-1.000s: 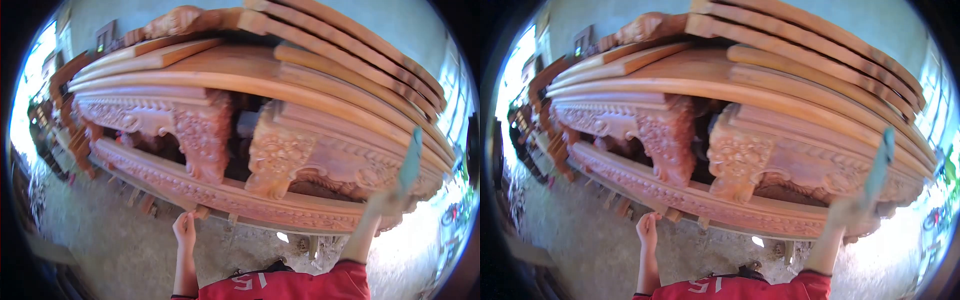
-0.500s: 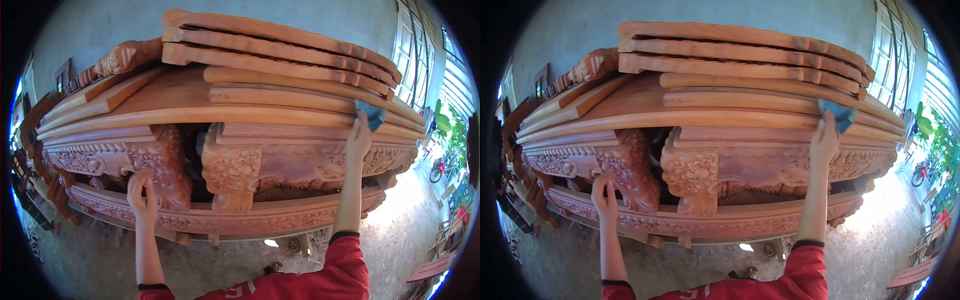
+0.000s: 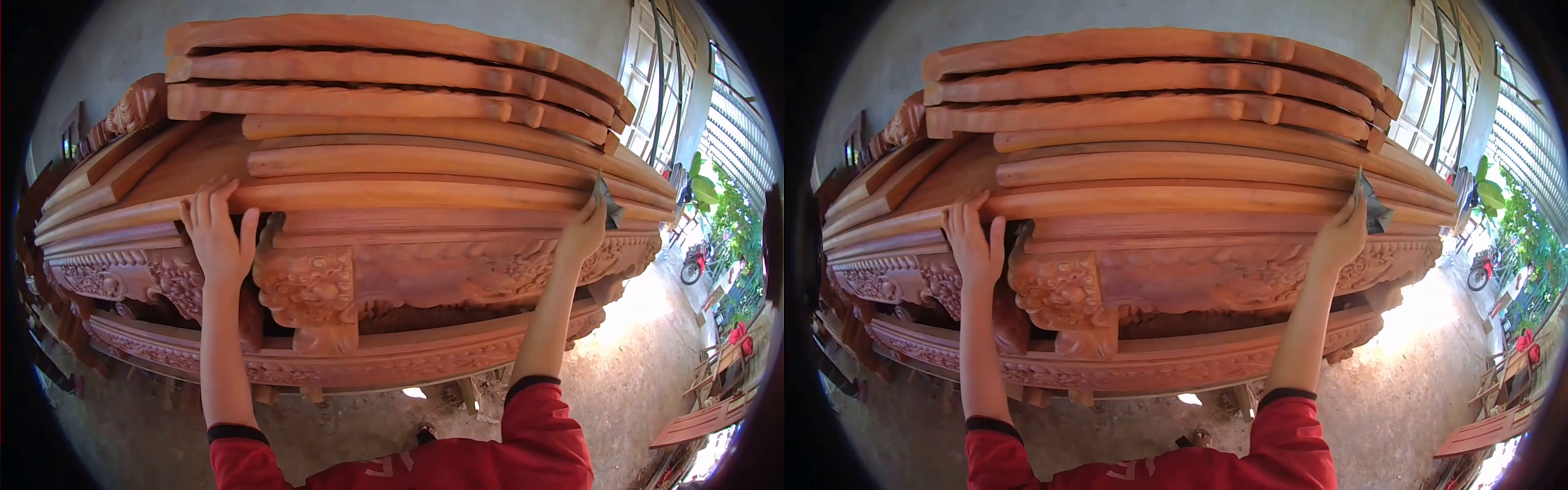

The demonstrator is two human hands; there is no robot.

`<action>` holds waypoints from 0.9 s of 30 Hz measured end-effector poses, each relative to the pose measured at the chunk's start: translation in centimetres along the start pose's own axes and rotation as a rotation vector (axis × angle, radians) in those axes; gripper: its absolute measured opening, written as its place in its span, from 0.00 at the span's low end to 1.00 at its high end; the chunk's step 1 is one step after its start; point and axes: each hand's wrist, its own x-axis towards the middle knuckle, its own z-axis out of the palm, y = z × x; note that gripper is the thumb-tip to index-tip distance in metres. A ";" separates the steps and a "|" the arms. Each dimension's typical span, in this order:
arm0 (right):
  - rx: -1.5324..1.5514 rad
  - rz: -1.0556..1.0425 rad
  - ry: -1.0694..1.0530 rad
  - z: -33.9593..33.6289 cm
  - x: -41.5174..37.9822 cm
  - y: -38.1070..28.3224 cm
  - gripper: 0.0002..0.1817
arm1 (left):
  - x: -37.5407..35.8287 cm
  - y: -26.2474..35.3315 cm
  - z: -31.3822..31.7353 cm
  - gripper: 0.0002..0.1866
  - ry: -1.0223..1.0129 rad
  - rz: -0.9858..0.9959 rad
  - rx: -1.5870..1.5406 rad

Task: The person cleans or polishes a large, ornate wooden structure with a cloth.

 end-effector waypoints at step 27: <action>-0.081 -0.076 0.045 0.3 -0.5 3.7 0.18 | -0.3 0.0 4.3 0.13 0.293 -0.215 0.024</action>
